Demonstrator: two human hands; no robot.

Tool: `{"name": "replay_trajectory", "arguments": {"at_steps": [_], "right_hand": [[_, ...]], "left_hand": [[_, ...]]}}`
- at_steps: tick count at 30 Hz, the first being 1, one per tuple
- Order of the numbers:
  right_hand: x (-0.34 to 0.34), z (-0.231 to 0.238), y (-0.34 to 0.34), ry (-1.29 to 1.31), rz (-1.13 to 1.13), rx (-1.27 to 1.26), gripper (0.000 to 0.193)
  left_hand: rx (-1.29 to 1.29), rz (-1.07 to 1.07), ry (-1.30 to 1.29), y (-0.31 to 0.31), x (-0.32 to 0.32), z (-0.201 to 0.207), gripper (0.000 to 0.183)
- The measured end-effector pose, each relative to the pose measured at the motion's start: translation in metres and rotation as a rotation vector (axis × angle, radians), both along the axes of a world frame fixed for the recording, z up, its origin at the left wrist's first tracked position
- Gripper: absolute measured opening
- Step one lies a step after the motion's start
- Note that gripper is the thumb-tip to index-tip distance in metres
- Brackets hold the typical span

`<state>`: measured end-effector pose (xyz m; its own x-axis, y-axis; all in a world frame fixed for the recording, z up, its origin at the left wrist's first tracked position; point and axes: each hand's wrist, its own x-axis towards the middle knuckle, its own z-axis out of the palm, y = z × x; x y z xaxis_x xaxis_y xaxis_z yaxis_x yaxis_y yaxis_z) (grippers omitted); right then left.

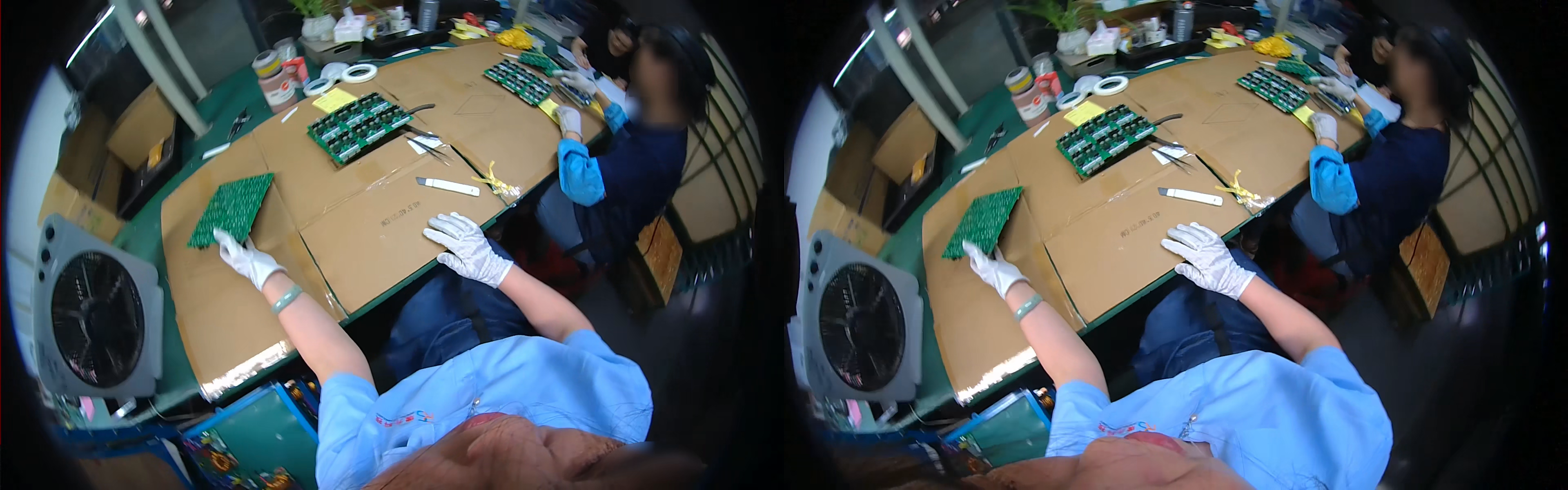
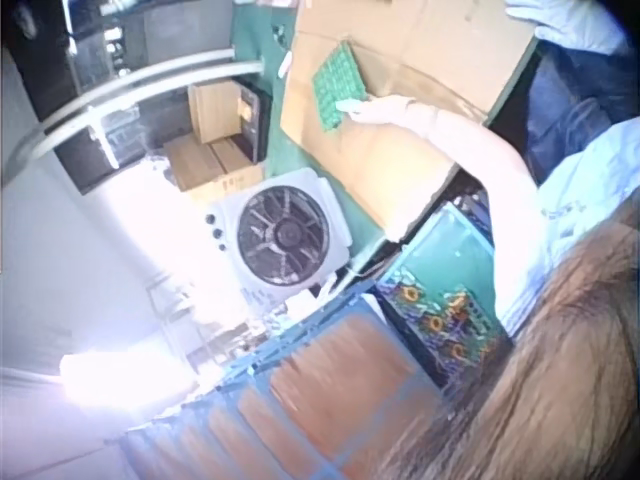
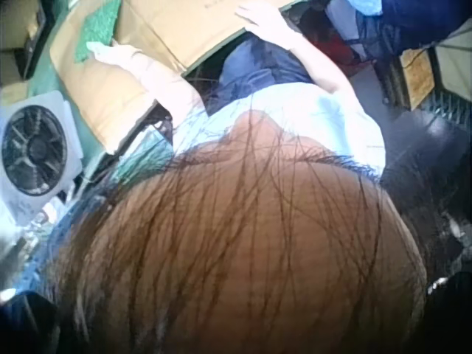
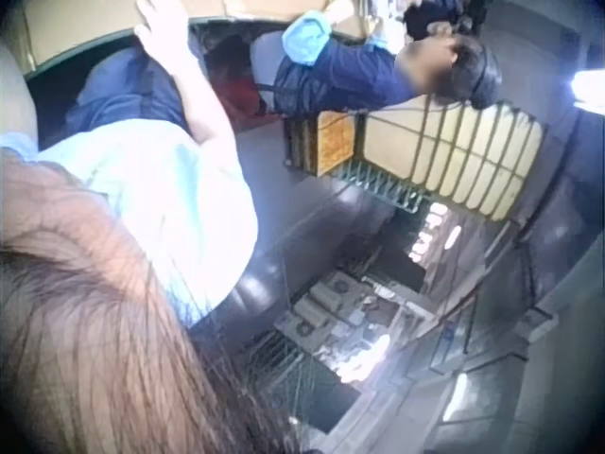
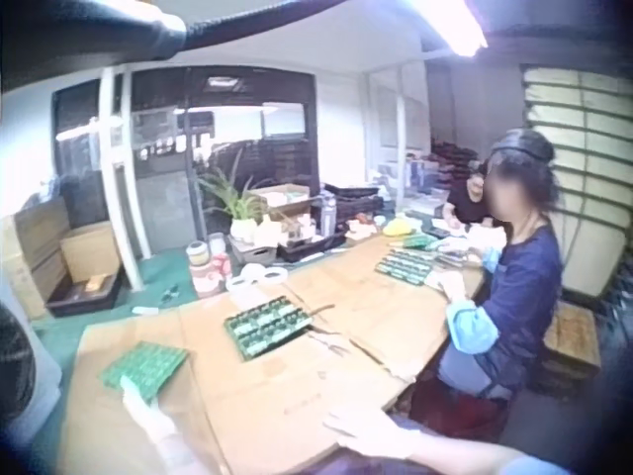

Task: The person holds a green circuit board with both hands, rotating it to view both sides and the edges. They use a small metal tool to point at or touch specific components on the board. The person then places the board down and picks up another one to repeat the inspection process.

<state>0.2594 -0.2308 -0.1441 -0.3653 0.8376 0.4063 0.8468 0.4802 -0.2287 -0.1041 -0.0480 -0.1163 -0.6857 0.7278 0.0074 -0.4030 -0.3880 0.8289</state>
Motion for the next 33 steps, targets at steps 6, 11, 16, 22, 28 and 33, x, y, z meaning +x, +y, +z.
{"name": "replay_trajectory", "arguments": {"at_steps": [6, 11, 16, 22, 28, 33], "right_hand": [[0.000, -0.006, 0.004, 0.018, 0.016, -0.019, 0.055], [0.004, -0.008, -0.001, 0.015, -0.002, 0.035, 0.049], [0.000, -0.002, -0.001, 0.001, 0.014, 0.062, 0.048], [-0.001, 0.006, -0.006, 0.017, 0.009, 0.088, 0.053], [0.009, 0.003, -0.037, 0.204, -0.036, 0.130, 0.047], [0.049, 0.012, -0.084, 0.339, -0.245, 0.102, 0.045]], "left_hand": [[0.281, -0.166, -0.031, 0.002, -0.007, -0.004, 0.057], [0.398, -0.243, -0.306, -0.003, 0.006, 0.005, 0.056], [0.369, 0.050, -0.120, -0.003, 0.007, 0.009, 0.046], [0.560, -0.088, 0.020, -0.024, 0.008, 0.029, 0.047], [0.733, 0.004, 0.394, -0.057, 0.055, 0.046, 0.050], [0.618, -0.080, 0.718, -0.053, 0.107, 0.012, 0.063]]}}
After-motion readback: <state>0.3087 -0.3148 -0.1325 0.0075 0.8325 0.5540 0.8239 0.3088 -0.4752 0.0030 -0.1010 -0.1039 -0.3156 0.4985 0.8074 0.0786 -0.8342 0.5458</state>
